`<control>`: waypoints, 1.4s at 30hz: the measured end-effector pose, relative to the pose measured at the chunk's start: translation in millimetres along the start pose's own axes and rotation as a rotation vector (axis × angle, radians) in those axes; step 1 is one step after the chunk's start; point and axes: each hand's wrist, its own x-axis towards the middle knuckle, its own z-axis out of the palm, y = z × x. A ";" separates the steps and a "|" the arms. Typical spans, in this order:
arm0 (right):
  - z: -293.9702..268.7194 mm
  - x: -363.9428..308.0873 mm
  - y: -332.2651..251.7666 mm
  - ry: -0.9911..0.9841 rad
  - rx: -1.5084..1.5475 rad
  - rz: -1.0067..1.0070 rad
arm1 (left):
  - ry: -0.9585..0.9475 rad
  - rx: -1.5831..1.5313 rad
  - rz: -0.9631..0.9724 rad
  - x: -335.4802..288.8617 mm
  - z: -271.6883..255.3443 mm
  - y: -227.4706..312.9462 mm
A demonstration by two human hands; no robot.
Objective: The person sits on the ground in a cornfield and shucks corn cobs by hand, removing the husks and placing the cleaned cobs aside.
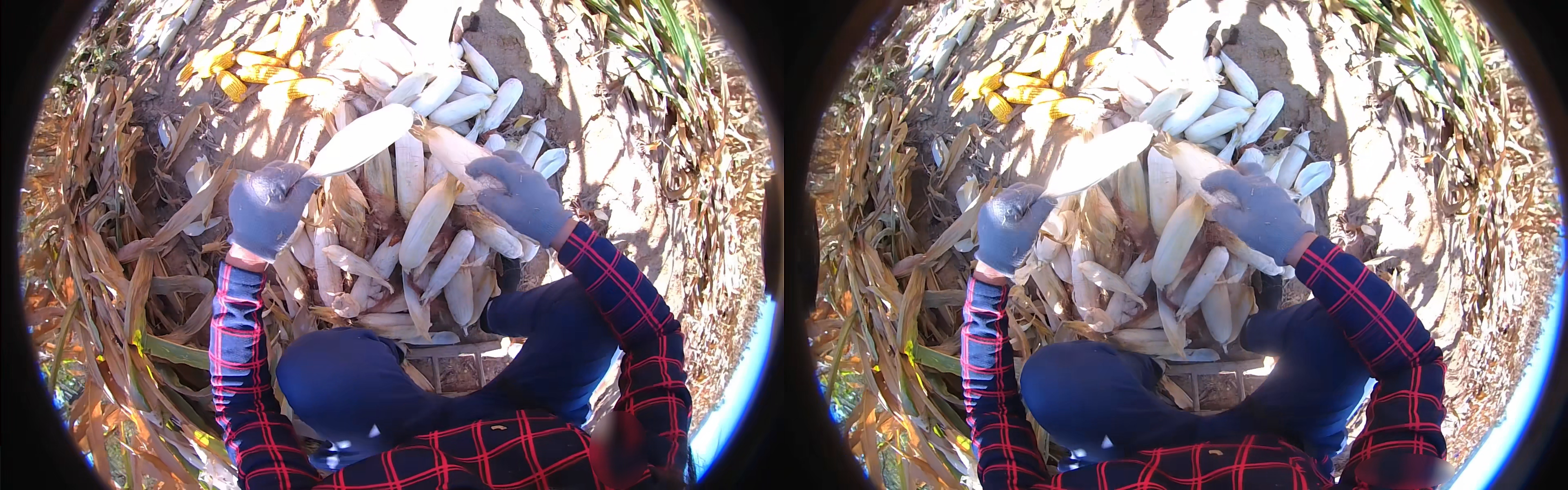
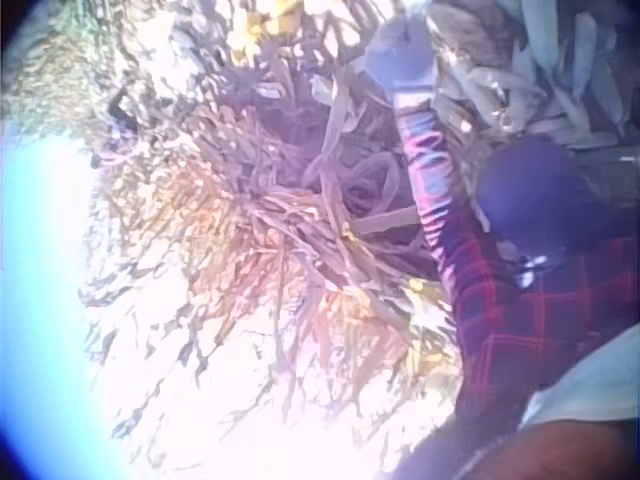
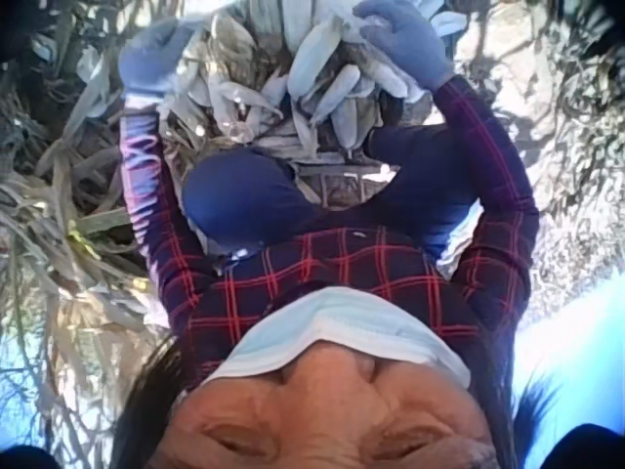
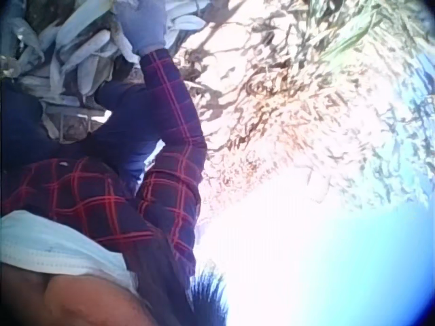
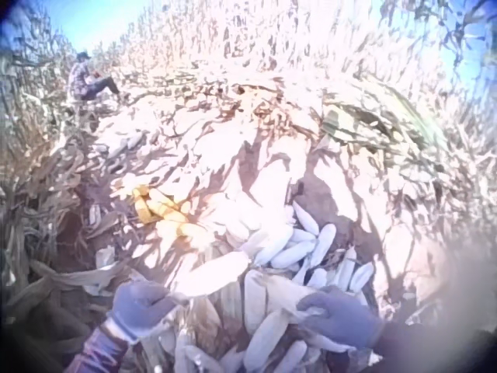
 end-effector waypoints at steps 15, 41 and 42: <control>0.3 -75.0 -42.3 0.028 0.219 -0.452 | 0.135 0.272 0.566 -32.0 -23.0 168.2; -3.3 -93.6 -121.1 0.161 0.431 -0.377 | 0.092 -1.050 -0.369 -68.8 12.7 169.6; -8.9 -92.2 -122.1 0.155 0.273 -0.376 | 0.073 -1.055 -0.374 -70.2 12.3 169.5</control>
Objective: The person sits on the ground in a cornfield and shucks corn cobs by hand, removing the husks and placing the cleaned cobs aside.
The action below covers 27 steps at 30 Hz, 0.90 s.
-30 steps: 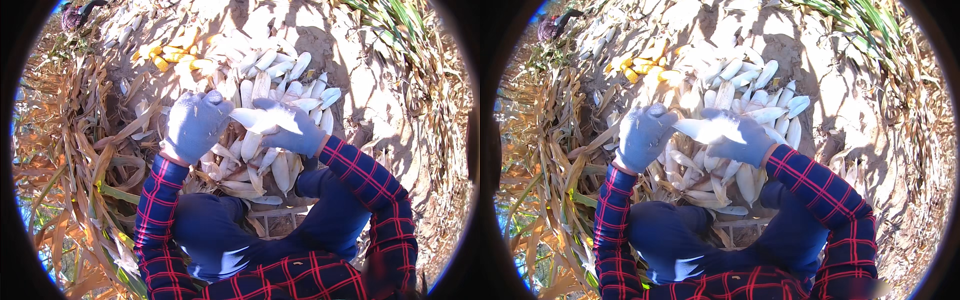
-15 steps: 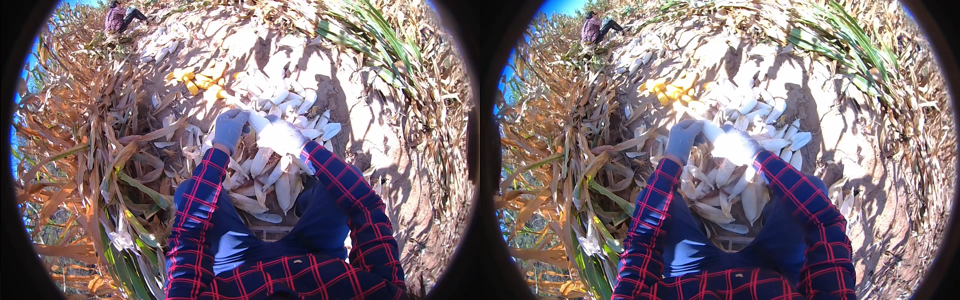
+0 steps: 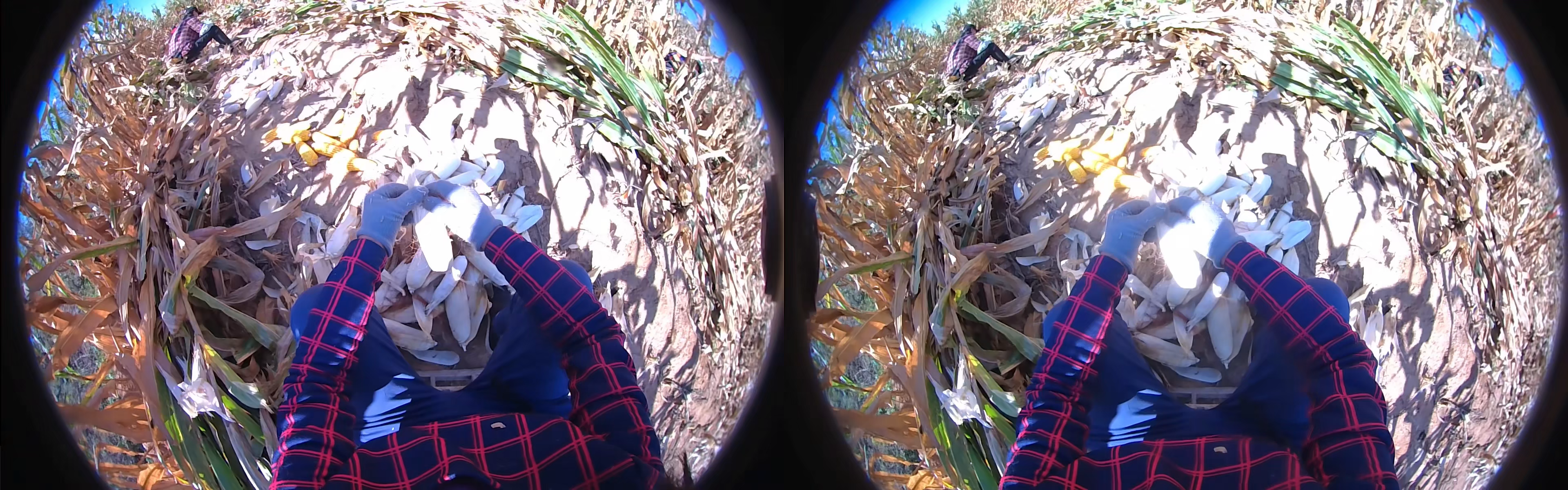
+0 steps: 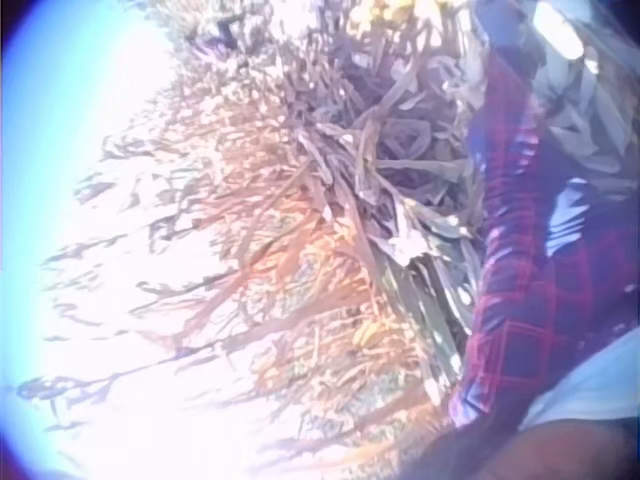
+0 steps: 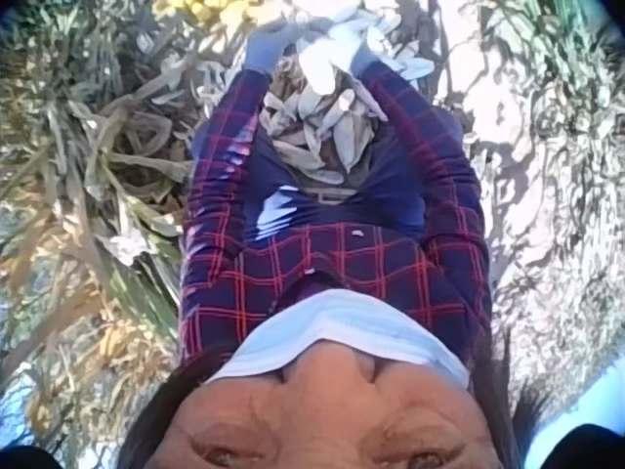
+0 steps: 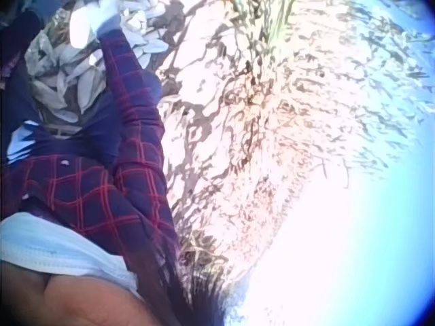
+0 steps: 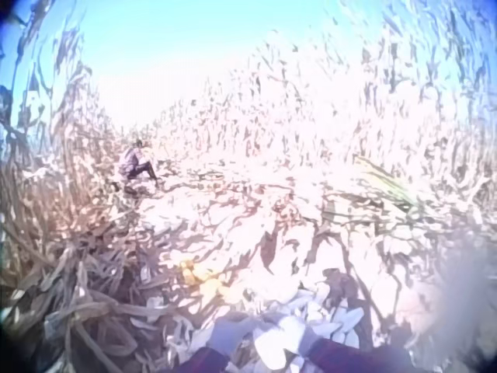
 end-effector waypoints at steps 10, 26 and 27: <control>25.1 -2.0 73.1 0.135 0.189 -0.022 | -0.027 0.354 -0.071 21.2 2.2 -29.9; 2.1 20.9 112.3 0.104 0.357 0.097 | -0.068 0.197 -0.088 51.3 24.3 -48.6; 4.0 20.9 116.6 0.071 0.366 0.048 | -0.040 0.135 -0.130 51.4 25.9 -47.3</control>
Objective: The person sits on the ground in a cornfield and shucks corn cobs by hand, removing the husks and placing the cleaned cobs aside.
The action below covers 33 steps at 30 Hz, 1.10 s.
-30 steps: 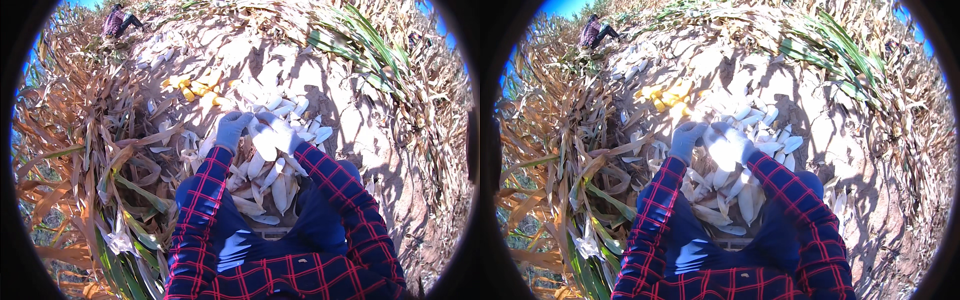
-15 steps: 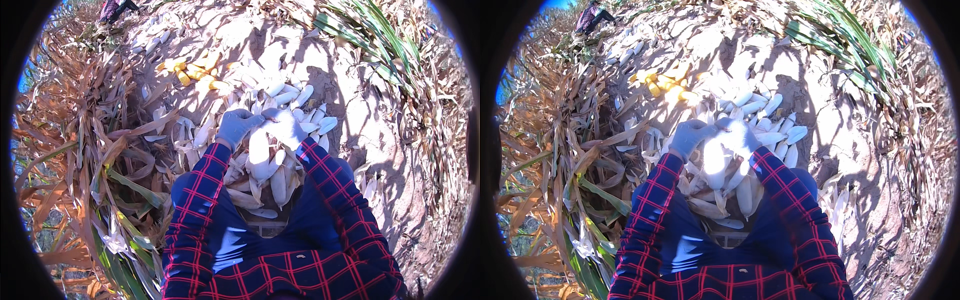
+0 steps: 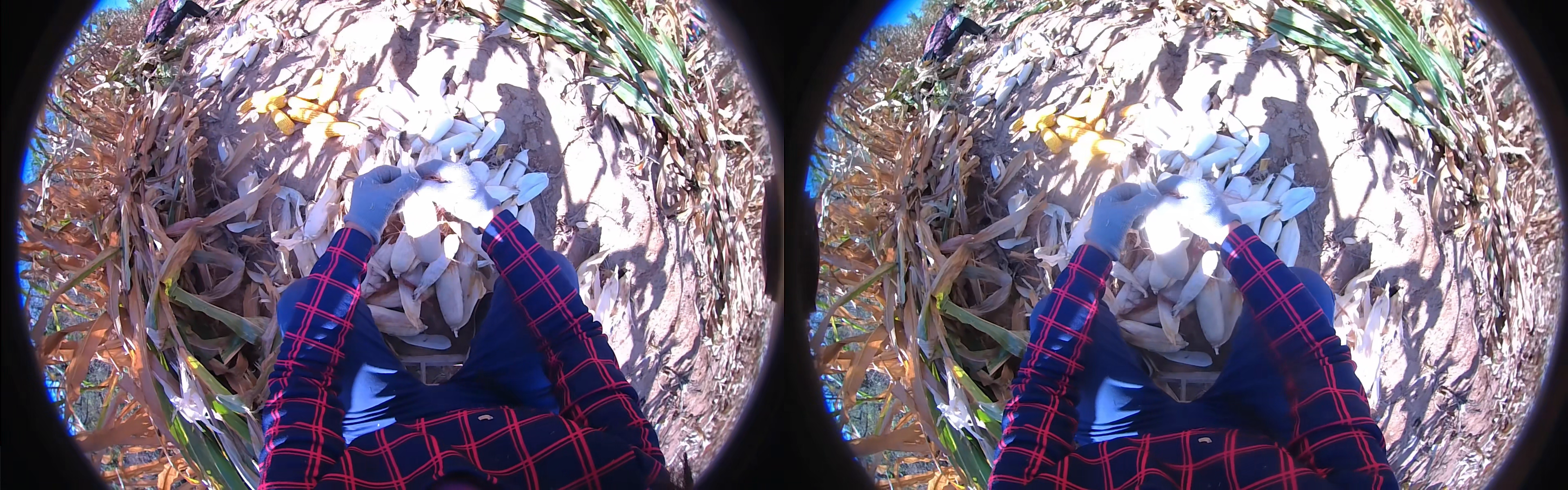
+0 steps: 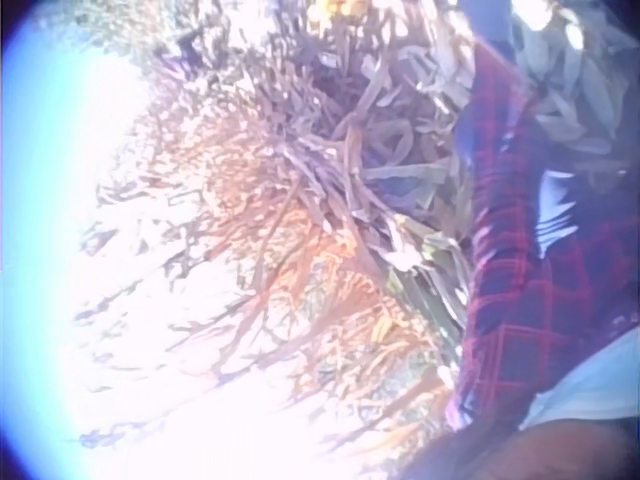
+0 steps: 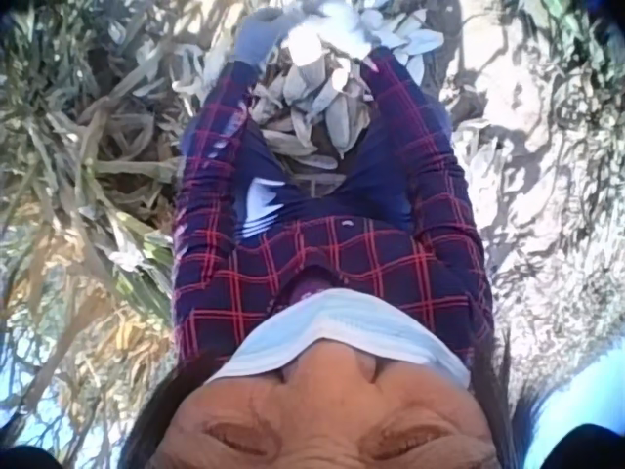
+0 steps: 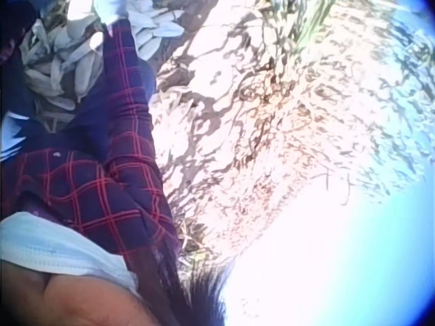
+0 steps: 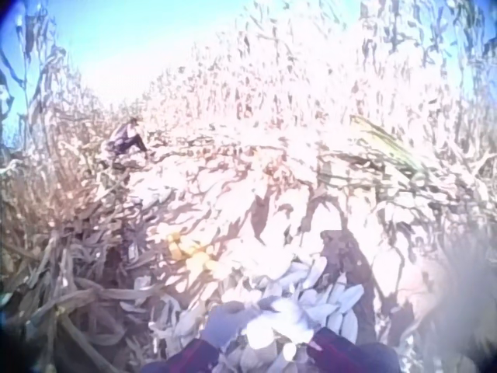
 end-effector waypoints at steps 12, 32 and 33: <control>15.7 4.3 -25.3 0.290 -0.544 0.129 | 0.121 -0.087 0.064 -9.5 -14.4 0.6; -46.3 3.9 16.4 0.395 -1.004 0.416 | 0.228 -0.570 0.440 -19.1 -84.3 31.0; -44.5 4.3 11.3 0.427 -1.001 0.387 | 0.228 -0.521 0.427 -18.0 -83.3 31.2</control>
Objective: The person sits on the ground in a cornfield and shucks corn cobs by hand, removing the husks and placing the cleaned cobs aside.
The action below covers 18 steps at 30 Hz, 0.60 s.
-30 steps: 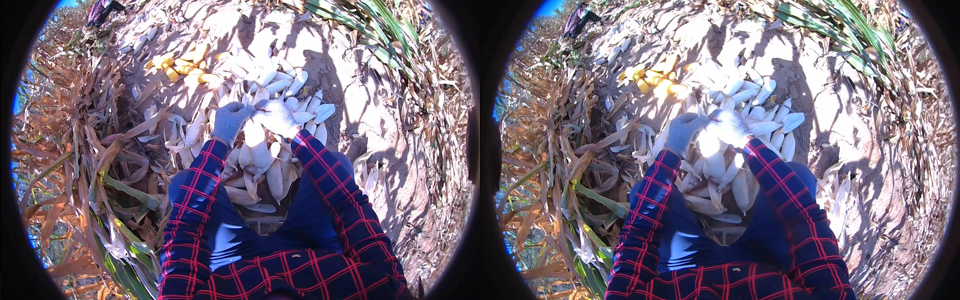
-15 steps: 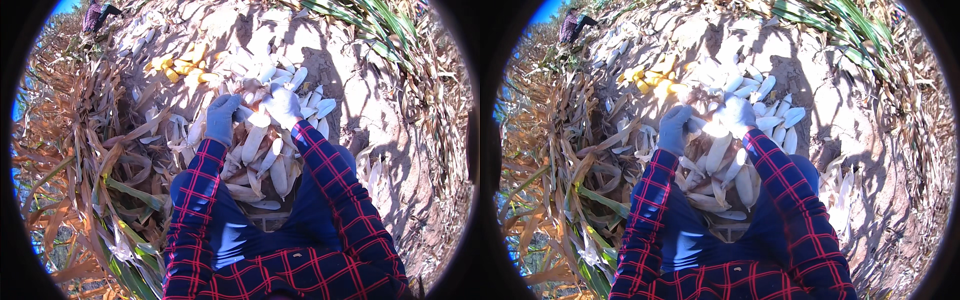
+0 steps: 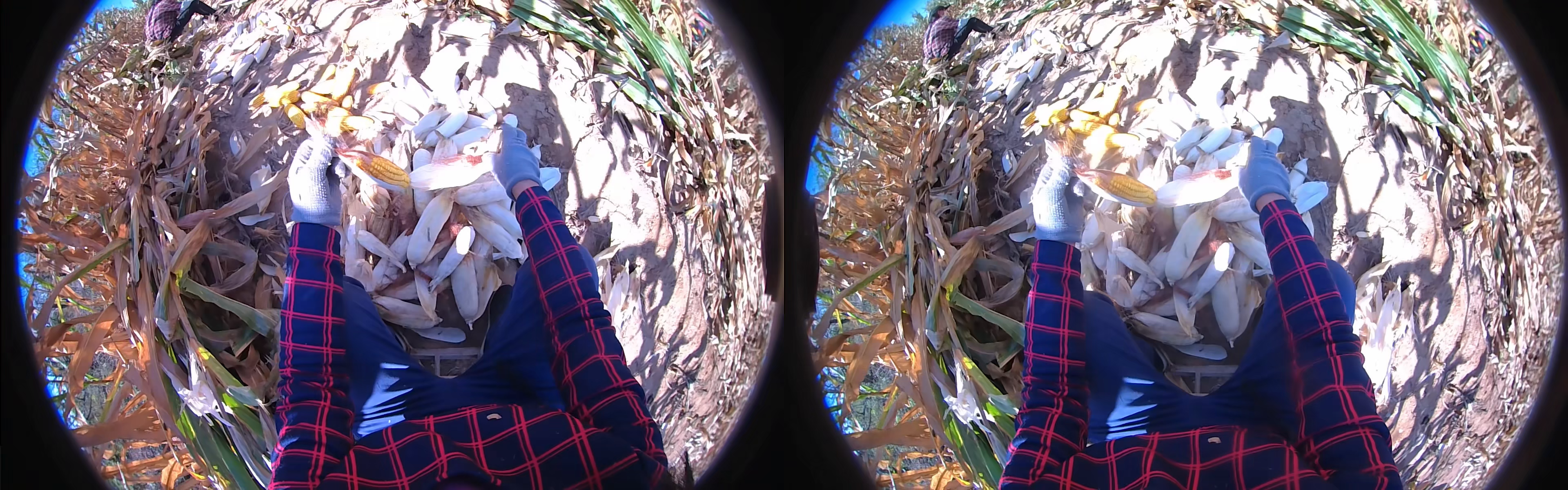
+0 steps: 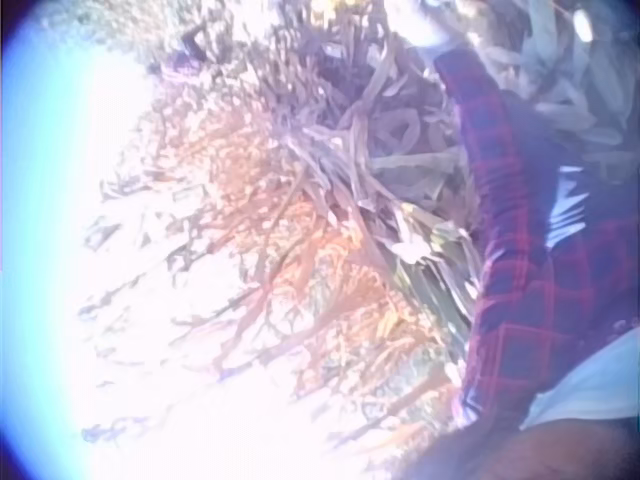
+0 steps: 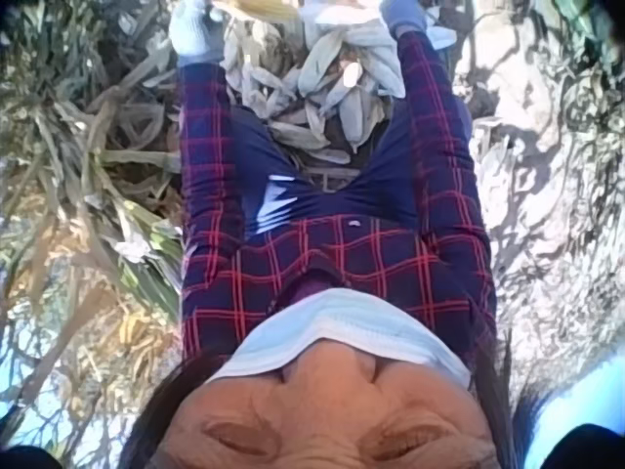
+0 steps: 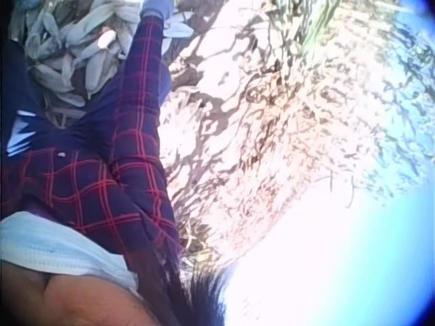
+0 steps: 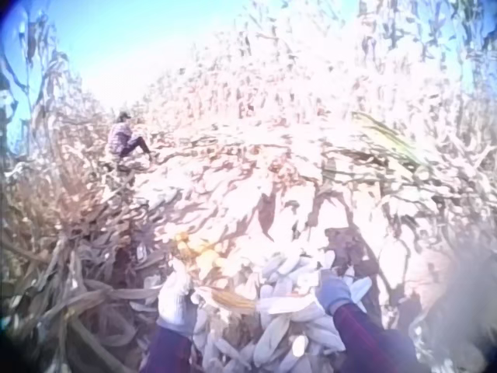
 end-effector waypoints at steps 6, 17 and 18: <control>-22.1 -15.4 -45.3 0.064 0.303 -0.431 | -0.128 0.342 -0.004 -3.9 2.6 -8.6; 15.4 -45.0 -76.6 -0.609 0.184 -0.633 | -0.196 0.118 -0.146 -2.7 15.2 -27.5; 10.2 -44.1 -77.6 -0.658 0.179 -0.584 | -0.186 0.295 -0.123 -4.2 14.1 -26.7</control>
